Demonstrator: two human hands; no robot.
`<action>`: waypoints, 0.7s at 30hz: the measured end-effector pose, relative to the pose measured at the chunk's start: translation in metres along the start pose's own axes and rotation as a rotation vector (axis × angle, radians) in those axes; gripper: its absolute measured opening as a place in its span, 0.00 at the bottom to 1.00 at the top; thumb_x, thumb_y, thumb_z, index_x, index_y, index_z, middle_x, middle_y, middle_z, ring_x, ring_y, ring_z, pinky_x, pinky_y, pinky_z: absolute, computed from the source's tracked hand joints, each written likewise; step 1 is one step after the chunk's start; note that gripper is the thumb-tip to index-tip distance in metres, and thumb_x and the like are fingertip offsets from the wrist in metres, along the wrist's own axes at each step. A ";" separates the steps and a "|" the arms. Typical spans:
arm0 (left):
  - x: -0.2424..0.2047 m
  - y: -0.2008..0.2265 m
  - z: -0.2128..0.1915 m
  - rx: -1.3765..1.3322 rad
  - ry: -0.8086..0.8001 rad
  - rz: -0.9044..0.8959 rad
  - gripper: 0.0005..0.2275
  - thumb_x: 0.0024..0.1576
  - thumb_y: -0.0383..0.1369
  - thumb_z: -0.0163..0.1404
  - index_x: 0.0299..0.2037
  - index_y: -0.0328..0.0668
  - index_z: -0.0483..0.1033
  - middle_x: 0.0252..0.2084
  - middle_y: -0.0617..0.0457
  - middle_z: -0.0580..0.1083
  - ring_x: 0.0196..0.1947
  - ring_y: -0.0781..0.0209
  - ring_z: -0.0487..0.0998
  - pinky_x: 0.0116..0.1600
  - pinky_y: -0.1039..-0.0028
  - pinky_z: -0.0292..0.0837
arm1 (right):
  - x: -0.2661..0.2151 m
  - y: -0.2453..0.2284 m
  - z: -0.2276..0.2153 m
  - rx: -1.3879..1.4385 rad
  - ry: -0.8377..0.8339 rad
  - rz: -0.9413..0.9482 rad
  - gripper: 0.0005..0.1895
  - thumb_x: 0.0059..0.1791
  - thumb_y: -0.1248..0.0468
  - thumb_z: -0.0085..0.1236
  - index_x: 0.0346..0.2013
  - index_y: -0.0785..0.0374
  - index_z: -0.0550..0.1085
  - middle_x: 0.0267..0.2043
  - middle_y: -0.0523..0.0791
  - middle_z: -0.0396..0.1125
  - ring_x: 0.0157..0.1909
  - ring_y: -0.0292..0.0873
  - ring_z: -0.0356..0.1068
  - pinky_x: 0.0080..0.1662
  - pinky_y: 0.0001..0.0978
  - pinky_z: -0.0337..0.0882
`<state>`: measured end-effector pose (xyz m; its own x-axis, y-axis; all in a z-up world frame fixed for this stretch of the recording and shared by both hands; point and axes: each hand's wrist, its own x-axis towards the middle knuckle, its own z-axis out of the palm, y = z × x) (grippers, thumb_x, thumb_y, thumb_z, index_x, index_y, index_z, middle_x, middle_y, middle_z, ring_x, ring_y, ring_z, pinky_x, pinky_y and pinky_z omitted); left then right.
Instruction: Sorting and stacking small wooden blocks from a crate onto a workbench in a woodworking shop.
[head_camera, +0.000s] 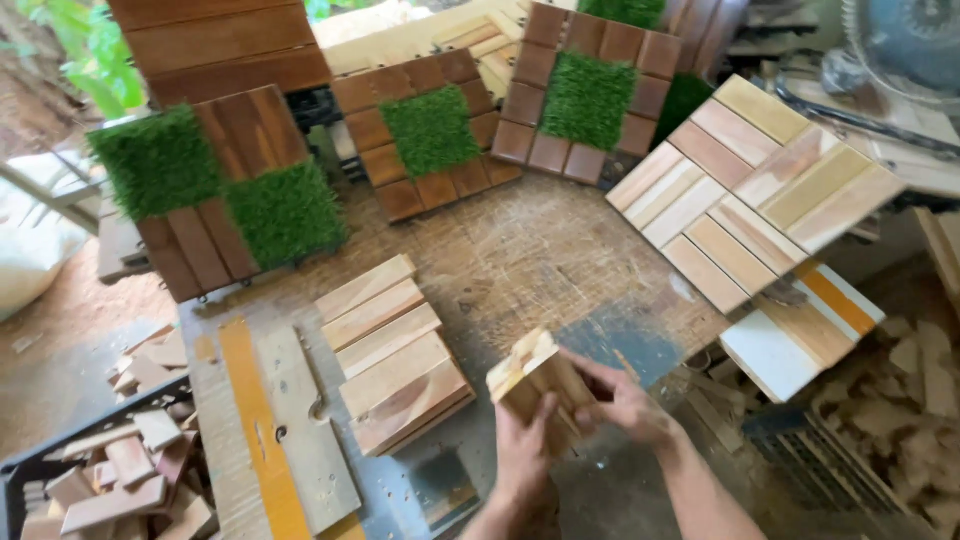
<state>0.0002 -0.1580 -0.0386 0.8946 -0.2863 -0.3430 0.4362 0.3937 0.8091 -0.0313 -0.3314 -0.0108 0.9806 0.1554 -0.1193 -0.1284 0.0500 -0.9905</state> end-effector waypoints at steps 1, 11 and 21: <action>-0.009 0.008 0.008 -0.011 0.017 0.011 0.32 0.51 0.36 0.60 0.67 0.44 0.63 0.63 0.46 0.73 0.60 0.56 0.74 0.61 0.65 0.75 | 0.007 -0.002 -0.004 -0.006 -0.022 0.003 0.50 0.44 0.47 0.65 0.75 0.52 0.51 0.74 0.52 0.57 0.71 0.56 0.62 0.67 0.62 0.67; -0.090 0.049 -0.034 -0.631 0.780 -0.323 0.28 0.57 0.42 0.50 0.61 0.24 0.71 0.56 0.34 0.77 0.52 0.43 0.78 0.56 0.55 0.74 | 0.063 0.004 0.086 -0.358 -0.410 0.363 0.46 0.37 0.40 0.63 0.63 0.63 0.70 0.62 0.44 0.68 0.62 0.38 0.67 0.61 0.30 0.66; -0.077 0.068 -0.039 -0.786 0.749 -0.227 0.26 0.60 0.42 0.46 0.62 0.27 0.69 0.60 0.35 0.76 0.57 0.44 0.76 0.58 0.51 0.74 | 0.081 -0.001 0.106 -0.604 0.133 0.377 0.36 0.35 0.49 0.72 0.55 0.58 0.74 0.58 0.45 0.66 0.58 0.42 0.69 0.57 0.35 0.71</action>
<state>-0.0352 -0.0750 0.0236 0.5026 0.0744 -0.8613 0.2998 0.9195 0.2544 0.0322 -0.2143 -0.0117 0.9003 -0.0691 -0.4297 -0.3952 -0.5435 -0.7406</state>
